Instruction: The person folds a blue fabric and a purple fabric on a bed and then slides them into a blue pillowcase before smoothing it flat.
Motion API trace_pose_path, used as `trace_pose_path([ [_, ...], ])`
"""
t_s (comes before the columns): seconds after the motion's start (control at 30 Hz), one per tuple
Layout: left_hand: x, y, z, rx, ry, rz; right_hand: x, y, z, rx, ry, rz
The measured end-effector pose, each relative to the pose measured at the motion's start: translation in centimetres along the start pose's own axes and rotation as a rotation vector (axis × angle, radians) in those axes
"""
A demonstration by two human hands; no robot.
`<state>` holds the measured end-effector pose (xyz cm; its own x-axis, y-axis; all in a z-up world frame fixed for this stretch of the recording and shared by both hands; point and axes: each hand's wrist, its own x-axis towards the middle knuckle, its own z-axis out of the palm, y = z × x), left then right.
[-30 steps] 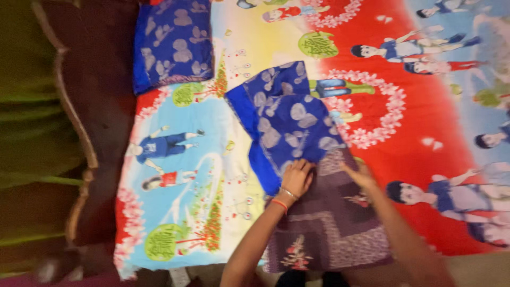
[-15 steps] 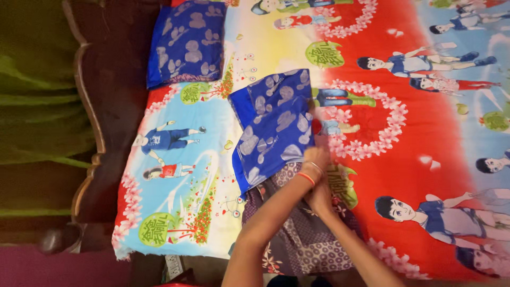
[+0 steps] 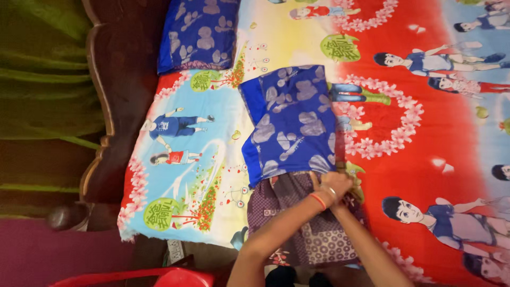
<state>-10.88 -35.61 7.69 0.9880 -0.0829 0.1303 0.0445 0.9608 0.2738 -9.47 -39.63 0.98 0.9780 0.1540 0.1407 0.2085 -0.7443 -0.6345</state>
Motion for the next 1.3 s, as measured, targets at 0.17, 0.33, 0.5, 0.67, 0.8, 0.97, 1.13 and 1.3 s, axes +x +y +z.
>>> trace_pose_path([
  [0.17, -0.6, 7.3, 3.1, 2.246, -0.408, 0.291, 0.8, 2.5, -2.9, -0.070, 0.055, -0.036],
  [0.33, -3.0, 19.5, -3.7, 2.699, 0.121, 0.390, 0.3, 2.1, -4.1, -0.128, 0.176, -0.160],
  [0.5, -7.0, 24.8, -10.1, 2.627, -0.225, 0.197, -3.1, -1.3, -7.1, -0.325, 0.075, 0.043],
  [0.67, -7.7, 27.0, -10.1, 2.120, 0.039, -0.032, -4.8, -5.4, -11.0, -0.293, 0.267, -0.198],
  [0.8, -7.5, 27.9, -12.4, 1.478, 0.529, 0.087, -4.3, -10.3, -8.6, -0.085, 0.200, -0.153],
  [0.97, -8.0, 26.2, -16.2, 1.064, 0.547, -0.077, -4.4, -18.9, 0.5, -0.086, -0.226, -0.029],
  [1.13, -7.2, 25.6, -15.1, 1.151, 0.276, -0.158, -5.7, -24.1, 5.8, -0.247, -0.098, 0.052],
  [1.3, -5.6, 26.3, -14.1, 1.205, 0.057, -0.257, -3.1, -21.0, 5.1, -0.139, -0.043, 0.288],
])
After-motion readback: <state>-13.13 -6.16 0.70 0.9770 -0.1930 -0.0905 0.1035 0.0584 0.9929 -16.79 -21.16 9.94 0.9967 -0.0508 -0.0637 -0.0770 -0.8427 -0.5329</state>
